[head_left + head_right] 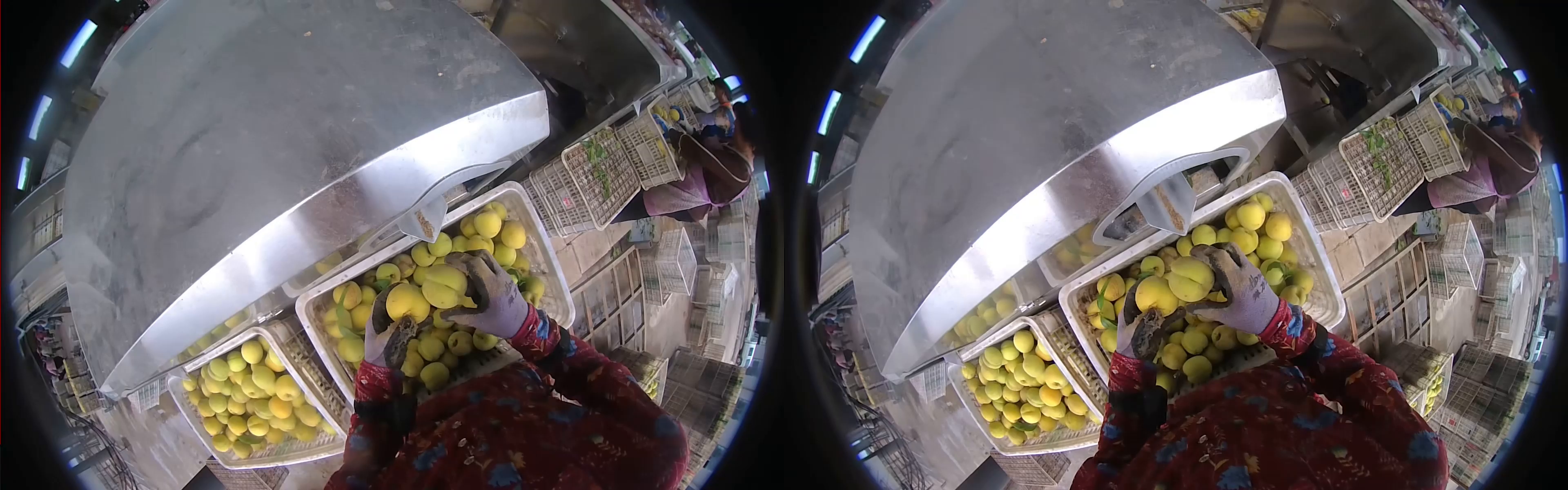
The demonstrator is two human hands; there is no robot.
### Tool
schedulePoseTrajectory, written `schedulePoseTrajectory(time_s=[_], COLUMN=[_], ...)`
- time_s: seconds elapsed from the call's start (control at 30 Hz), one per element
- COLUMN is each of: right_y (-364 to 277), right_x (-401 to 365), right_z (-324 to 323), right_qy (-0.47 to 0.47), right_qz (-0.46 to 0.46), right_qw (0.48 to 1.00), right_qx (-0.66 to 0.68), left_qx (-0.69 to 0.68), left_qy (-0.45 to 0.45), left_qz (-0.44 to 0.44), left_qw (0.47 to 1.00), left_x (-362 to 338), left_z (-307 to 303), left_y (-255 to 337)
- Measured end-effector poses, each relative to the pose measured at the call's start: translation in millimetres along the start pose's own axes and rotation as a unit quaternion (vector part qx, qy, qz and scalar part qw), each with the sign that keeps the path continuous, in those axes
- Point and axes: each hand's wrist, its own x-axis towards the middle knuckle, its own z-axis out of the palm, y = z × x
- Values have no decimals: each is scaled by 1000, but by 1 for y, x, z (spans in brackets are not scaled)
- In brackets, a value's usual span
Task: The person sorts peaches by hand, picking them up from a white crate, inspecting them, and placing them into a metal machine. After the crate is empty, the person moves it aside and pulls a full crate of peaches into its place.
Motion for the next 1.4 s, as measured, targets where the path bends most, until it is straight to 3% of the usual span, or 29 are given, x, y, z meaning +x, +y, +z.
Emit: schedulePoseTrajectory(time_s=[0.2,0.3,0.4,0.53,0.63,0.7,0.73,0.83,0.87,0.9,0.97,1.03,1.13,1.17,1.2,1.27,1.33,1.4], right_y=[-21,-2,36,-3,-27,-23,-20,-19,-18,-10,15,32,7,-7,-3,18,36,82], right_x=[33,76,112,82,53,32,28,39,48,62,86,103,95,89,78,47,34,32], right_z=[-5,6,28,-5,-6,18,26,24,24,25,29,26,9,5,11,41,84,150], right_qy=[103,138,134,133,8,28,39,90,138,127,103,139,206,232,231,43,-204,-196], right_qz=[138,56,-23,52,-149,-121,-108,-71,-56,-14,73,-18,-41,-30,-109,-106,98,237], right_qw=[983,984,972,987,988,992,993,993,988,990,987,977,971,969,964,992,974,951], right_qx=[61,-93,-192,72,-31,-17,-11,-40,-33,-55,-98,-163,-113,-72,-68,-56,-12,10], left_qx=[74,90,92,45,104,149,240,108,83,73,213,542,839,847,854,851,828,829], left_qy=[2,-37,-14,-48,-37,-40,-70,-50,-41,-12,15,-14,-102,-132,-161,-187,-183,-177], left_qz=[100,127,105,157,199,213,256,217,130,123,67,-8,-76,-88,-101,-154,-238,-252], left_qw=[992,987,990,985,974,965,934,969,987,990,975,840,529,506,484,466,473,466], left_x=[4,5,7,12,17,25,28,24,16,12,14,9,-2,-7,-13,-10,1,4], left_z=[20,35,30,34,35,32,34,53,44,36,-36,-30,-36,-51,-69,-70,-49,-50], left_y=[18,34,38,38,31,21,20,27,34,36,16,10,-38,-59,-81,-86,-65,-80])
